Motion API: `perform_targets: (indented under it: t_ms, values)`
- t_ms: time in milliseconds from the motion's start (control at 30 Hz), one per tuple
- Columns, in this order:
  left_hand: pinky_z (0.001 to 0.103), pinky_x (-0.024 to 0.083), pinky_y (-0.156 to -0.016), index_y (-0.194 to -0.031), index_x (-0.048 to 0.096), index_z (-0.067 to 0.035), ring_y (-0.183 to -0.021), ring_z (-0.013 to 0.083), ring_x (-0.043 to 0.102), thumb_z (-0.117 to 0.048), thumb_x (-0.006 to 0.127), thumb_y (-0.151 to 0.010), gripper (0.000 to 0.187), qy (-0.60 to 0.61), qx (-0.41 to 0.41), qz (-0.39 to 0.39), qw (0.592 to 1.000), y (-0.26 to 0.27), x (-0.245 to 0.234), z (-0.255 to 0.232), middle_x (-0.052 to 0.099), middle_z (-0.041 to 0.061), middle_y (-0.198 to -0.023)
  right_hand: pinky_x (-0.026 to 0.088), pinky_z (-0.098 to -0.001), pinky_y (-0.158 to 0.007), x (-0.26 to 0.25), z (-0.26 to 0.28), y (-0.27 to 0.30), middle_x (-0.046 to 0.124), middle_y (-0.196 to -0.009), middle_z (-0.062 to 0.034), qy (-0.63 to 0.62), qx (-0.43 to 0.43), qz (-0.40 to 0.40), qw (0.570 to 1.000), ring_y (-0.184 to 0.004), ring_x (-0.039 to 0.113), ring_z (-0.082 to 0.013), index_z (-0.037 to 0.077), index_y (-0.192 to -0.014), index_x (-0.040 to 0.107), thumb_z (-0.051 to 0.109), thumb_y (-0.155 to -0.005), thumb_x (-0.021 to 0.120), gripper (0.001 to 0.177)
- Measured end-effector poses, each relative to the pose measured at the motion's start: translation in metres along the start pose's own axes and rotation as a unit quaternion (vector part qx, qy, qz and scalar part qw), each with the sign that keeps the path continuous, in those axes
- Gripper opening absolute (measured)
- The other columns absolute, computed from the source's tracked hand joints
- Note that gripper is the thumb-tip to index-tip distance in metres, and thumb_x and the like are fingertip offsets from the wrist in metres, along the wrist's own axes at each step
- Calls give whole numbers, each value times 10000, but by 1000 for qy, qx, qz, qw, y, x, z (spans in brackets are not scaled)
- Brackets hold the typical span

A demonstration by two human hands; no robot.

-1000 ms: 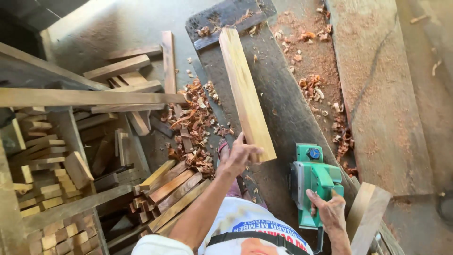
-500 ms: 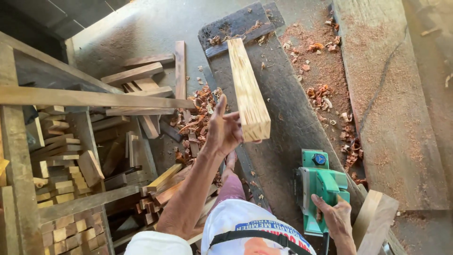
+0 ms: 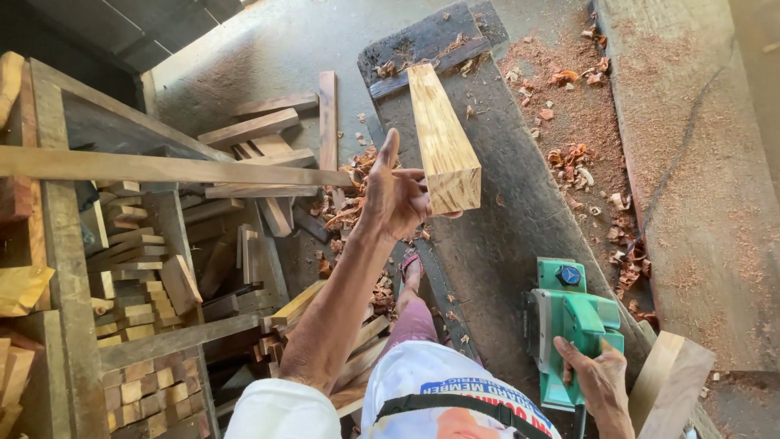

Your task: Planing wood planks using electric and manual hand planers.

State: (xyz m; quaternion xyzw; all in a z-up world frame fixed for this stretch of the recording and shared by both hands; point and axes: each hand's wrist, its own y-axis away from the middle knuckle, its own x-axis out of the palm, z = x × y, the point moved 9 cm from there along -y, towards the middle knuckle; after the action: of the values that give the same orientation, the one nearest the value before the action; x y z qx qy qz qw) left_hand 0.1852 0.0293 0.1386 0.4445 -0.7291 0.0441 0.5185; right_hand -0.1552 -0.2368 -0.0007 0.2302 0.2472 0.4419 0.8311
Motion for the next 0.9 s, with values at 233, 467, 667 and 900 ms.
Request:
perform_targets:
  t_ms: [233, 467, 667, 900]
  values:
    - [547, 657, -683, -1310, 339, 374, -908, 481, 729, -740, 508, -911, 1196, 22, -15, -6, 1000, 8, 2, 18, 605, 503, -1179, 389, -335, -416, -2, -2, 2, 592, -615, -107, 10, 1, -8, 1000, -458, 507, -178, -71, -899, 660, 168, -812, 830, 306]
    - [435, 659, -658, -1234, 613, -44, -879, 240, 756, -414, 750, -797, 589, -212, -100, -216, 948, 21, -122, 137, 724, 105, -1058, 396, -321, -416, -2, -5, 0, 646, -694, -92, -37, 17, -10, 999, -459, 508, -161, -43, -988, 665, 131, -759, 829, 331]
    - [402, 611, -693, -1168, 633, -90, -881, 236, 737, -400, 781, -811, 496, -187, -106, -224, 951, 9, -216, 184, 725, 72, -1020, 404, -317, -427, -7, -12, -1, 622, -685, -91, -23, 25, -17, 999, -466, 507, -162, -57, -949, 661, 106, -771, 826, 293]
    - [406, 608, -673, -1074, 612, -88, -836, 235, 725, -346, 801, -833, 400, -166, -106, -221, 955, 6, -243, 190, 707, 64, -962, 407, -327, -421, -7, -7, 2, 591, -649, -95, -17, 17, -26, 999, -458, 513, -177, -54, -863, 641, 98, -787, 823, 249]
